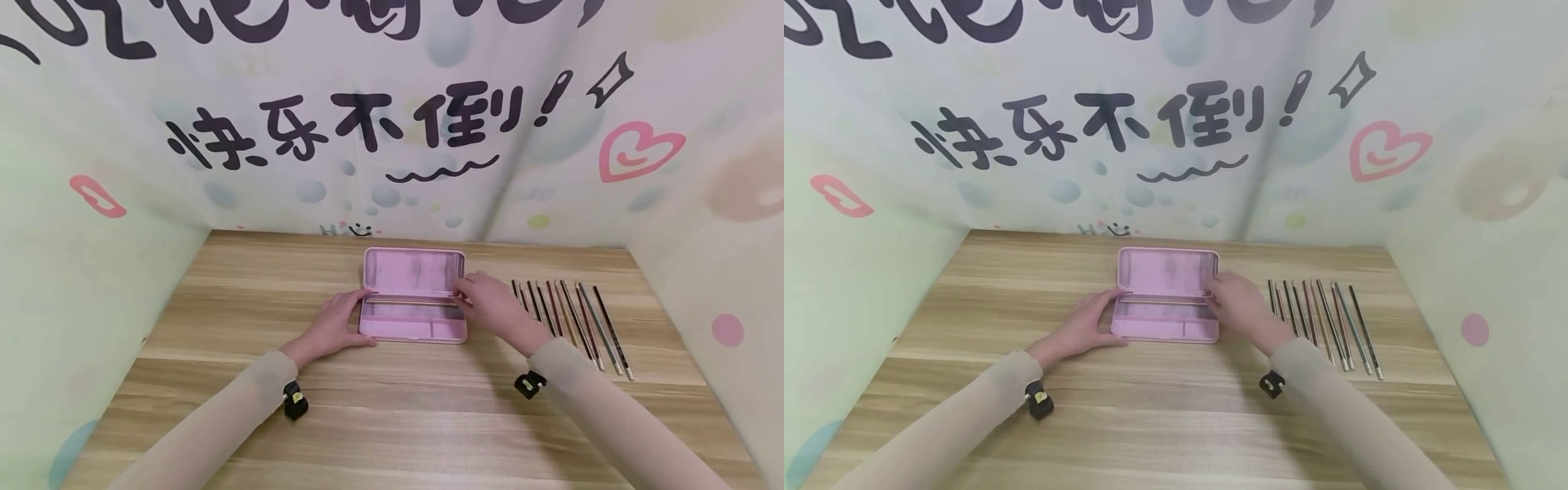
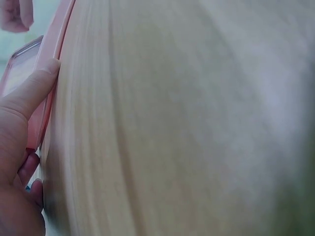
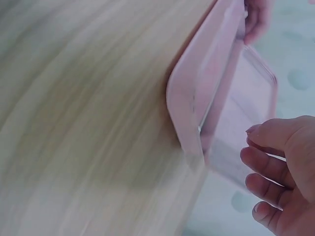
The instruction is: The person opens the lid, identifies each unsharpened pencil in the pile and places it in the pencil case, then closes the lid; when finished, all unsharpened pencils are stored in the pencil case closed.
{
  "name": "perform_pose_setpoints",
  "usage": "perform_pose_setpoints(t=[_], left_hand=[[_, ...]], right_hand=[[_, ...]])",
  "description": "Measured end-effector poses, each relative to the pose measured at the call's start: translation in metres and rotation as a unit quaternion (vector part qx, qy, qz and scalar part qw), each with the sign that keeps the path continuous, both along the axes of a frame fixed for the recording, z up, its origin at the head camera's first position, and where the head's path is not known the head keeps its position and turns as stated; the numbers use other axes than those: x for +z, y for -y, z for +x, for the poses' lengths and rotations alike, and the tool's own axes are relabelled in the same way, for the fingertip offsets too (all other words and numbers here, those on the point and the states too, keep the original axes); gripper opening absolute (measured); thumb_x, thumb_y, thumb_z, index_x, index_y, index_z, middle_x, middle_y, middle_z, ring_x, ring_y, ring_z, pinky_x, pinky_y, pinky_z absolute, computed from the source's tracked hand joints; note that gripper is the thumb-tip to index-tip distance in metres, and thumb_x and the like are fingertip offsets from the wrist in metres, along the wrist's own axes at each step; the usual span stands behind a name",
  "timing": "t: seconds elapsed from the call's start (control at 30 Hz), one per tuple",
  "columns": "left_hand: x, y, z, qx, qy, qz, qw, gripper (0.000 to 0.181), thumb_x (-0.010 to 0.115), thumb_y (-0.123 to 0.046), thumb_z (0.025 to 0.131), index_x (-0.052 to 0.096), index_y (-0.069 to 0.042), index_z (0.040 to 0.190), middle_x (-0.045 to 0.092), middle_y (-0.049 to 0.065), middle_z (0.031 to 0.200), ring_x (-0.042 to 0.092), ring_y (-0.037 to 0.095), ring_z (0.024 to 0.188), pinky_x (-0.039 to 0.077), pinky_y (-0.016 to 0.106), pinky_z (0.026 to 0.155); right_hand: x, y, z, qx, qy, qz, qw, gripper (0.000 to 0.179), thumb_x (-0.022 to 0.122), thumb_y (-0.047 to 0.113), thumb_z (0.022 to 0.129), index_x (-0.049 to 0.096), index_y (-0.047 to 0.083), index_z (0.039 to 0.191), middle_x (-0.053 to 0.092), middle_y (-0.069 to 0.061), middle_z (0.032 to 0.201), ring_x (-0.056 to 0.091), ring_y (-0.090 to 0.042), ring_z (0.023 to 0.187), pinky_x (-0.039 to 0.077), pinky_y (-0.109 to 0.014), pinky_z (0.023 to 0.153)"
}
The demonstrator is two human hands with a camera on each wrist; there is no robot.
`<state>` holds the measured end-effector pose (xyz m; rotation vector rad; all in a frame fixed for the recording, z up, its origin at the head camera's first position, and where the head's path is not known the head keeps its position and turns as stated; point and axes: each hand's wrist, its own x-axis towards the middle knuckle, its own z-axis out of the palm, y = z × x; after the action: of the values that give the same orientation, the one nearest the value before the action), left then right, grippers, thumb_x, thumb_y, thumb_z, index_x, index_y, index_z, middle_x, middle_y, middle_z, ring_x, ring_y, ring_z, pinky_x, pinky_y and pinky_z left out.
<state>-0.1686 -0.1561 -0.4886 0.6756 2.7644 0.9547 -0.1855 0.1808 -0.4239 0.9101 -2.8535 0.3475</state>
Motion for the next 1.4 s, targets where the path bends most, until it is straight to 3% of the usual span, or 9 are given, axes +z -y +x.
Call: perform_pose_setpoints(t=[0.17, 0.37, 0.7, 1.07, 1.4], left_hand=[[0.0, 0.0, 0.0, -0.002, -0.002, 0.001, 1.0, 0.103, 0.092, -0.042, 0.078, 0.039, -0.004, 0.158, 0.048, 0.016, 0.157, 0.043, 0.038, 0.142, 0.03, 0.061, 0.118], [0.0, 0.0, -0.001, -0.002, 0.001, 0.002, 1.0, 0.102, 0.091, -0.042, 0.079, 0.038, -0.005, 0.158, 0.047, 0.015, 0.157, 0.043, 0.037, 0.142, 0.03, 0.061, 0.118], [-0.002, 0.0, 0.0, 0.0, 0.0, 0.005, 1.0, 0.102, 0.091, -0.041, 0.079, 0.038, -0.005, 0.158, 0.047, 0.015, 0.158, 0.042, 0.038, 0.143, 0.03, 0.062, 0.118], [-0.004, 0.0, 0.0, 0.003, 0.003, 0.004, 1.0, 0.102, 0.091, -0.043, 0.079, 0.038, -0.006, 0.158, 0.047, 0.015, 0.158, 0.042, 0.037, 0.143, 0.029, 0.061, 0.119], [-0.006, 0.0, -0.001, 0.001, 0.001, 0.003, 1.0, 0.103, 0.092, -0.042, 0.078, 0.038, -0.005, 0.158, 0.047, 0.015, 0.158, 0.042, 0.037, 0.143, 0.029, 0.061, 0.119]], right_hand=[[0.004, -0.027, 0.01, -0.022, 0.012, -0.01, 0.9996, 0.009, 0.078, 0.006, 0.089, 0.072, 0.005, 0.096, 0.07, -0.004, 0.087, 0.063, -0.023, 0.082, 0.057, -0.039, 0.07], [-0.001, -0.063, 0.022, -0.076, 0.046, -0.016, 0.9959, 0.009, 0.075, 0.006, 0.093, 0.073, 0.004, 0.101, 0.072, -0.004, 0.089, 0.066, -0.023, 0.083, 0.058, -0.042, 0.072], [-0.017, -0.096, 0.04, -0.138, 0.069, 0.015, 0.988, 0.02, 0.075, 0.012, 0.095, 0.071, 0.0, 0.109, 0.07, -0.003, 0.081, 0.061, -0.015, 0.065, 0.048, -0.03, 0.049], [-0.035, -0.1, 0.045, -0.125, 0.032, 0.011, 0.9916, 0.023, 0.075, 0.006, 0.093, 0.069, -0.007, 0.111, 0.063, -0.002, 0.073, 0.053, -0.013, 0.061, 0.046, -0.029, 0.05], [-0.037, -0.095, 0.047, -0.125, 0.012, 0.007, 0.992, 0.025, 0.077, 0.003, 0.09, 0.069, -0.008, 0.111, 0.068, -0.009, 0.08, 0.061, -0.022, 0.069, 0.053, -0.036, 0.055]])
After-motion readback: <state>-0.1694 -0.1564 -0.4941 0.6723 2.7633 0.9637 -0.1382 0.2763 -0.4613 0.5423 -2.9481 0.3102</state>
